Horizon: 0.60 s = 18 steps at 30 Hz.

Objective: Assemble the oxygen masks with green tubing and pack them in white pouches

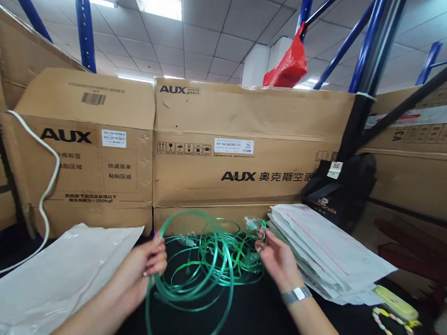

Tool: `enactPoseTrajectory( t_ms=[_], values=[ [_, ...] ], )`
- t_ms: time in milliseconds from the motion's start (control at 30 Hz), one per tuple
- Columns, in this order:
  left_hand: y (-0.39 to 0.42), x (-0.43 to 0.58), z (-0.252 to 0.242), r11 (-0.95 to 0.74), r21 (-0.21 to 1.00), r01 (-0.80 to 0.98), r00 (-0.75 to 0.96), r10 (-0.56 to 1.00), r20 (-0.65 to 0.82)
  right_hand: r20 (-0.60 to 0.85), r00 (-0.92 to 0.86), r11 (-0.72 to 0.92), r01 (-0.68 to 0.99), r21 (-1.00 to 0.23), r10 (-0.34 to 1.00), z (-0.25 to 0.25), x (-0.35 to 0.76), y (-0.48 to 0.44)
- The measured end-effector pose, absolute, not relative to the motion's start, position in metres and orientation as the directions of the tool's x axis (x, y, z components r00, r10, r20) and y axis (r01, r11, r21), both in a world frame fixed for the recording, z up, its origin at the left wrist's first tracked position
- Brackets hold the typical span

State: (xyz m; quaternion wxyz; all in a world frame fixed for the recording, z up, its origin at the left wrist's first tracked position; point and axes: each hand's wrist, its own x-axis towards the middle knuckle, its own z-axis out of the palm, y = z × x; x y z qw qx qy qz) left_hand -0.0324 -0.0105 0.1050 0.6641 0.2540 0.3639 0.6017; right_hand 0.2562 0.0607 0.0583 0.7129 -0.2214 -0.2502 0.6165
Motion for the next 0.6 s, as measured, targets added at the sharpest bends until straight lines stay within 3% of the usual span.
enactPoseTrajectory(
  t_ms=[100,267,367,433,500,533,600],
  values=[
    [-0.007,-0.018,0.047,0.229,0.819,-0.526,-0.035,0.957,-0.289,0.090,0.106,0.139,-0.765,-0.628,0.990,0.057,0.254,0.060],
    [-0.006,-0.021,0.006,0.140,0.913,-0.382,-0.161,0.963,-0.215,0.087,0.072,0.111,-0.769,-0.630,0.994,0.057,0.248,0.058],
    [-0.001,-0.038,0.006,-0.001,0.974,-0.226,-0.238,0.970,-0.054,0.088,0.051,0.095,-0.769,-0.632,0.995,0.057,0.243,0.055],
    [-0.003,-0.049,0.008,-0.201,0.972,0.124,-0.307,0.923,0.230,0.090,0.033,0.083,-0.767,-0.636,0.995,0.056,0.240,0.054],
    [-0.011,-0.055,0.009,-0.364,0.741,0.564,-0.235,0.790,0.567,0.094,0.009,0.067,-0.764,-0.642,0.996,0.056,0.235,0.052],
    [-0.017,-0.054,0.008,-0.427,0.570,0.702,-0.080,0.748,0.659,0.095,-0.003,0.059,-0.762,-0.644,0.995,0.056,0.232,0.050],
    [-0.031,-0.042,0.000,-0.626,0.288,0.725,0.309,0.668,0.677,0.098,-0.024,0.046,-0.758,-0.651,0.995,0.057,0.227,0.047]
  ],
)
